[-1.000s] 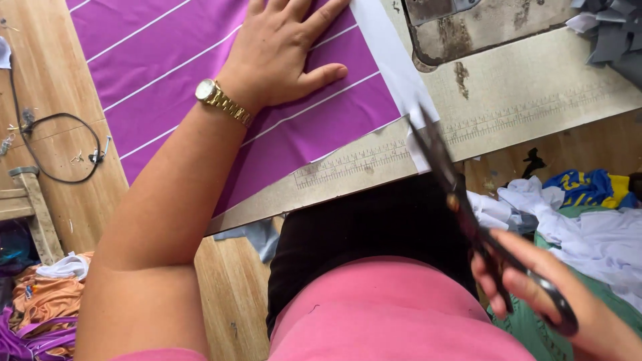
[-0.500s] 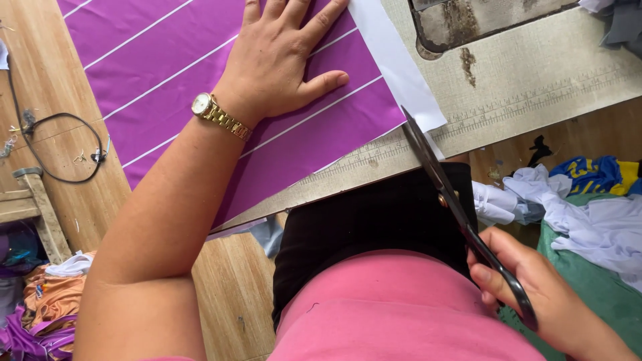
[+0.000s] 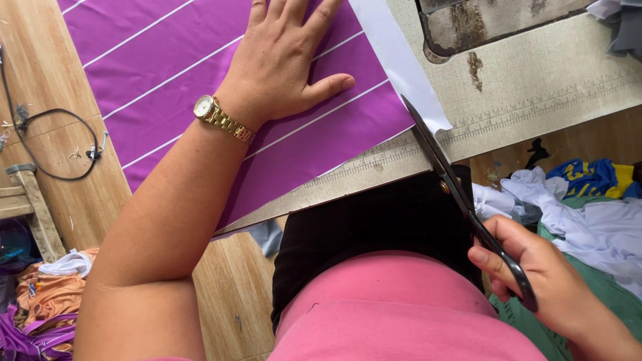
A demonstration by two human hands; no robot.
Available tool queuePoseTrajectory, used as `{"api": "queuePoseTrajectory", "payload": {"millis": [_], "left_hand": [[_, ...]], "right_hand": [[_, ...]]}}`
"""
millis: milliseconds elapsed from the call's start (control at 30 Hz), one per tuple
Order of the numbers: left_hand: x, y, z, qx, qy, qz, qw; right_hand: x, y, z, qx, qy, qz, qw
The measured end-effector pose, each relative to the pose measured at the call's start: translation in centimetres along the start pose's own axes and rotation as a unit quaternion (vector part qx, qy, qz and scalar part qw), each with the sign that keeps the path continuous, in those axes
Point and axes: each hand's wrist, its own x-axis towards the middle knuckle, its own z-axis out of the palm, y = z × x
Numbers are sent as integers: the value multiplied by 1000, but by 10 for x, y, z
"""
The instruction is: Cutting a piece of purple striped fabric into strips using large scissors on a sewing table.
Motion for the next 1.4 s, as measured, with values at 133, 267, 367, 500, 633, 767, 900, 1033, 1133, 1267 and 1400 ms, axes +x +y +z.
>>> {"api": "queuePoseTrajectory", "payload": {"millis": [133,267,367,500,633,767,900,1033,1133,1267,1400], "left_hand": [[-2,-4,0,-46,37,2,998],[-4,-7,0,8,48,-63,997],[-3,-7,0,3,-15,-130,991],[-1,-5,4,-21,-72,-167,983],[-1,-2,1,-16,-75,-169,983],[-1,10,-3,-15,-116,-180,977],[-8,21,-2,-40,-133,-179,974],[-11,31,-5,-27,-148,-181,972],[-14,32,-2,-25,-112,-165,980],[-18,36,-3,-21,-110,-161,981],[-22,42,-5,-25,-109,-152,982]], "right_hand": [[-2,-3,-7,-57,6,-2,998],[9,-11,-9,-22,-48,-57,997],[19,-28,-3,-44,-55,-82,994],[29,-35,2,-79,-37,-86,992],[23,-37,5,-85,-13,-68,994],[16,-22,4,-37,-27,-62,997],[13,-17,7,-9,-50,-77,996],[16,-20,11,-32,-41,-59,997],[12,-18,7,-49,-43,-71,995],[-9,-19,-5,-2,-82,-24,996],[-17,-11,-4,-33,-61,-22,997]]}}
